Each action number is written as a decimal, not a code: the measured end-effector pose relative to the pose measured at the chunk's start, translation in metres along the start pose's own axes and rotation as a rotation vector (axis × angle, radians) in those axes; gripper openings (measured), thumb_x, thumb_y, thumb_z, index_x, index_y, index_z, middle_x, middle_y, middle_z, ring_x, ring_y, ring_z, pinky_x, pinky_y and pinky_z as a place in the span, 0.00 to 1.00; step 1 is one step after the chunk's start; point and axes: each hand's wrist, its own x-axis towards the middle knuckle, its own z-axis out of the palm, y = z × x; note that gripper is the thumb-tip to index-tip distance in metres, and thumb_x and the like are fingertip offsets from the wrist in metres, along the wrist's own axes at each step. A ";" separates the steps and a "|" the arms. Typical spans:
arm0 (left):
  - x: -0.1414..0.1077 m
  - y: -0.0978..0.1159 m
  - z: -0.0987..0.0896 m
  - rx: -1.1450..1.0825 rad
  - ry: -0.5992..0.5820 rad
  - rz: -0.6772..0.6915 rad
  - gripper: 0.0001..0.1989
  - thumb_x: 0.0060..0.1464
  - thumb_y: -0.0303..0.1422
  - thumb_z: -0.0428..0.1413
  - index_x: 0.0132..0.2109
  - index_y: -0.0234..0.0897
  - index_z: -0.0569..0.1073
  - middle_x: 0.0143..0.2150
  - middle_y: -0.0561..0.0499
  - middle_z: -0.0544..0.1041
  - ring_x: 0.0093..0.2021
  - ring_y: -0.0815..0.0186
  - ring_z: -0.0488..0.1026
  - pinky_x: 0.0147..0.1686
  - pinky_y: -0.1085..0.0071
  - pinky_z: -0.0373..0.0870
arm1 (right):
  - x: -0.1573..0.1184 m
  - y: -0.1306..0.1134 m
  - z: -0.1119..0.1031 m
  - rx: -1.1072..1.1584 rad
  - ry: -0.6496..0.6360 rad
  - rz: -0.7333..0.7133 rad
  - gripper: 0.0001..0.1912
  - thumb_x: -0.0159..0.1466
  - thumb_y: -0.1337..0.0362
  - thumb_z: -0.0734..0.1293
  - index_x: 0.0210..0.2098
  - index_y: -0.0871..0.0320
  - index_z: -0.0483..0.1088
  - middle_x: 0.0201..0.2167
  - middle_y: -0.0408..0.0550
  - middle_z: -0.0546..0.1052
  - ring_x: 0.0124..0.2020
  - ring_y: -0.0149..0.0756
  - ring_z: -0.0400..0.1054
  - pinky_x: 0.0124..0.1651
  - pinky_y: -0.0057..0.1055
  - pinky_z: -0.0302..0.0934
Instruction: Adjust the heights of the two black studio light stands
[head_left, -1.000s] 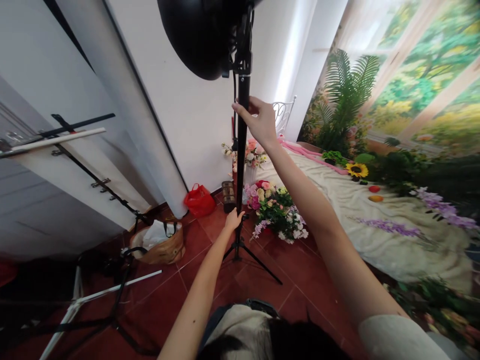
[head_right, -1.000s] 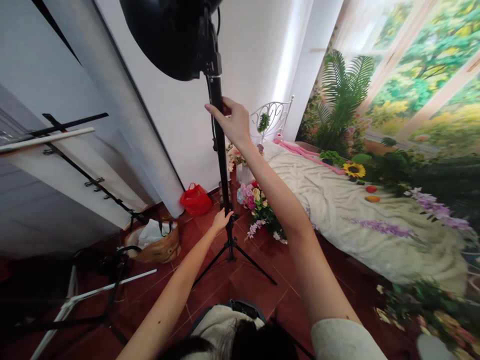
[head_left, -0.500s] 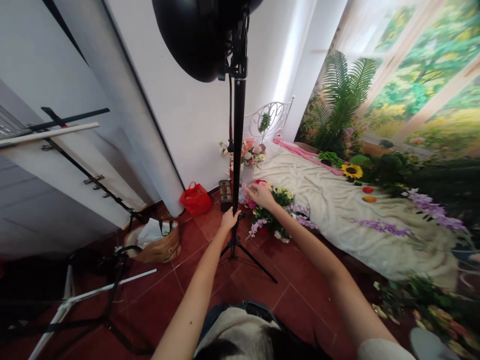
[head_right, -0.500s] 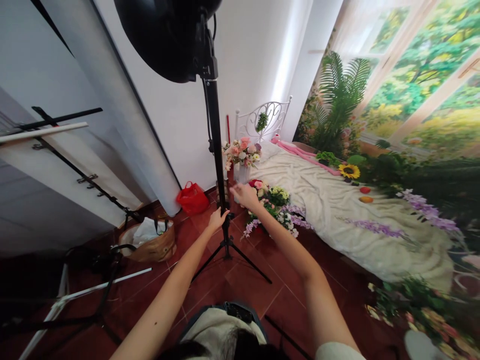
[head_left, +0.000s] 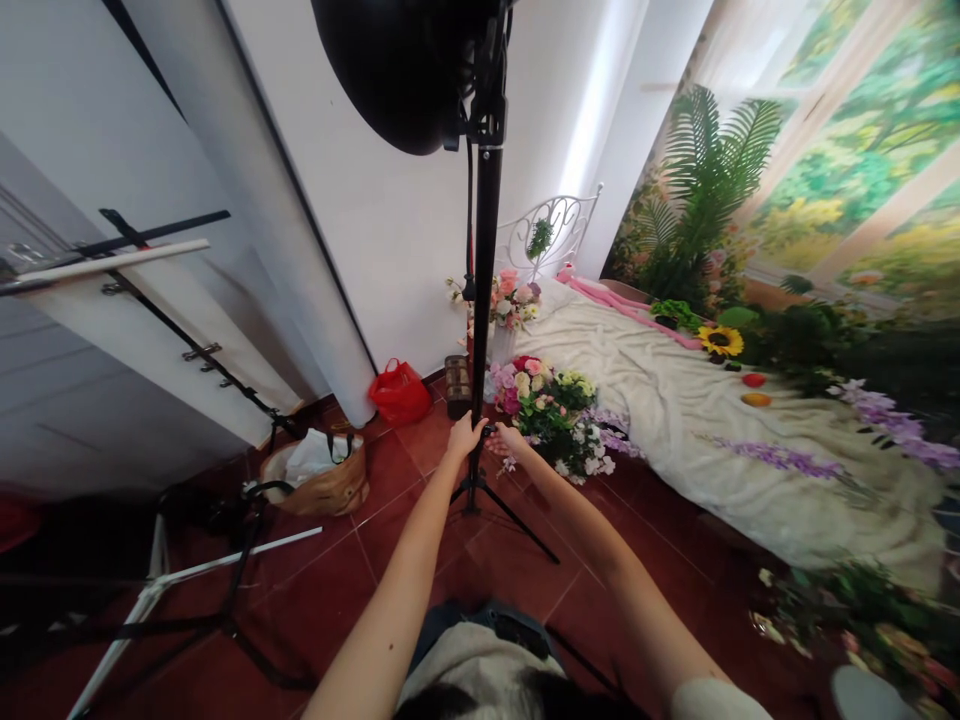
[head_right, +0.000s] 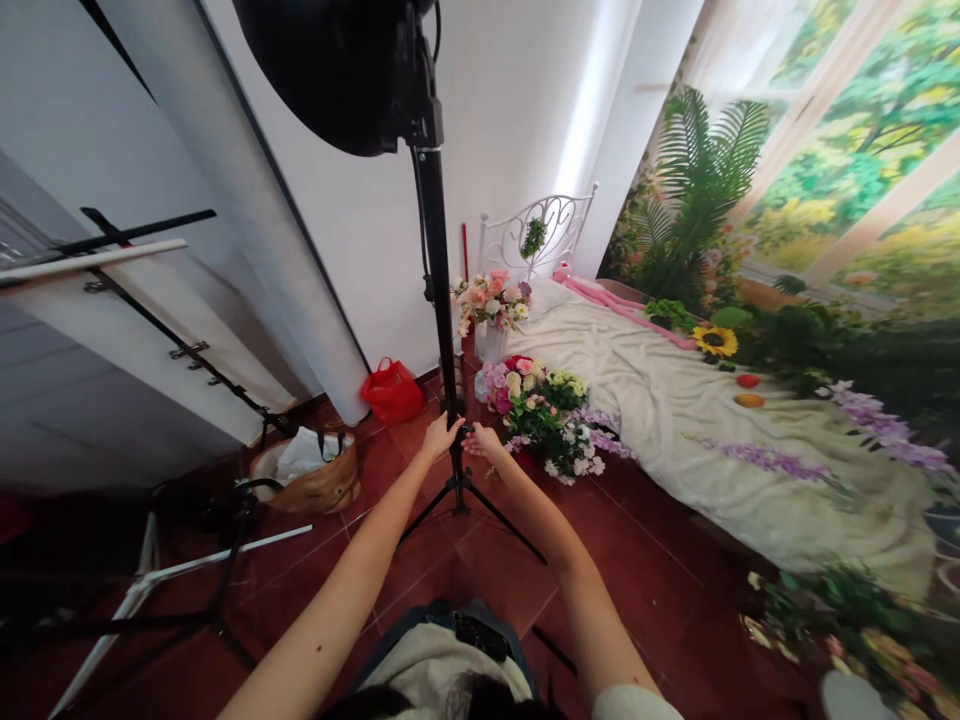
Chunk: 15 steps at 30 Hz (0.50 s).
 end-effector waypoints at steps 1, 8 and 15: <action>0.001 -0.002 0.001 0.008 0.003 0.007 0.25 0.60 0.49 0.48 0.55 0.36 0.69 0.53 0.39 0.75 0.53 0.55 0.73 0.53 0.62 0.67 | 0.001 0.001 0.000 0.070 -0.030 0.018 0.25 0.71 0.53 0.48 0.30 0.60 0.66 0.28 0.57 0.78 0.29 0.34 0.75 0.34 0.29 0.71; 0.002 -0.006 0.003 0.002 0.001 0.046 0.23 0.60 0.49 0.47 0.52 0.38 0.70 0.50 0.40 0.77 0.50 0.56 0.75 0.49 0.64 0.69 | -0.004 0.022 -0.003 0.008 0.000 -0.047 0.24 0.66 0.45 0.59 0.48 0.59 0.59 0.32 0.49 0.77 0.18 0.28 0.68 0.21 0.24 0.65; 0.003 -0.003 0.002 -0.008 -0.007 0.027 0.22 0.59 0.48 0.49 0.51 0.37 0.70 0.51 0.39 0.77 0.49 0.57 0.75 0.49 0.64 0.69 | -0.005 0.021 -0.004 -0.075 0.041 -0.136 0.21 0.71 0.52 0.51 0.37 0.59 0.66 0.26 0.46 0.74 0.18 0.28 0.66 0.18 0.21 0.58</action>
